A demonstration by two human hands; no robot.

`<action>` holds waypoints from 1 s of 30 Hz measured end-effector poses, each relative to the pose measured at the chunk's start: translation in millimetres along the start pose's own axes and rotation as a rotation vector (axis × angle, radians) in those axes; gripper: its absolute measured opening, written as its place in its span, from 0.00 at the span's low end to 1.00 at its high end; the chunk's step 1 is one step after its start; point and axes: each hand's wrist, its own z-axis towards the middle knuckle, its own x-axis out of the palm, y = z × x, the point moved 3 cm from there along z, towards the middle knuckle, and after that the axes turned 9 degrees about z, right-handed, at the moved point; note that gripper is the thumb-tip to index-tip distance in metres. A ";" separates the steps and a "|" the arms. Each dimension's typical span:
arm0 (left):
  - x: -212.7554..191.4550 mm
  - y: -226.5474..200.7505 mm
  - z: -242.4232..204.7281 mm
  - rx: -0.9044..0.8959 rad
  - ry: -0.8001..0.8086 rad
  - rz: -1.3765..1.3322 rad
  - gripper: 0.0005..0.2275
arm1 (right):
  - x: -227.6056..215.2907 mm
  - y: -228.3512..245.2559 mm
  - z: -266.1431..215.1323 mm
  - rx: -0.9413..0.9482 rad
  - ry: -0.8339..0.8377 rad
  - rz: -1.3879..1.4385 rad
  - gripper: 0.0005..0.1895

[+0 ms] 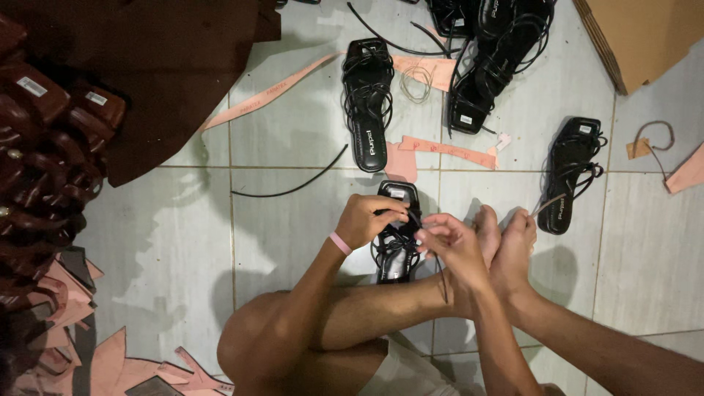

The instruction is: The person sits on the floor and assembles black strappy sandals by threading and tying black cords through the straps. They handle multiple sandals, pulling cords through loops and tying knots to secure the straps.

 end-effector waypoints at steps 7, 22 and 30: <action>-0.7 -2.2 2.9 -0.095 0.002 -0.046 0.05 | 9.2 -12.0 -13.7 0.043 0.004 0.004 0.14; 3.8 35.9 10.9 -0.274 0.044 -0.261 0.05 | -6.6 24.8 -65.3 0.139 0.253 -0.451 0.13; 3.3 48.9 15.1 -0.205 0.050 -0.287 0.04 | 79.6 45.0 -54.4 -0.945 -0.226 -0.765 0.06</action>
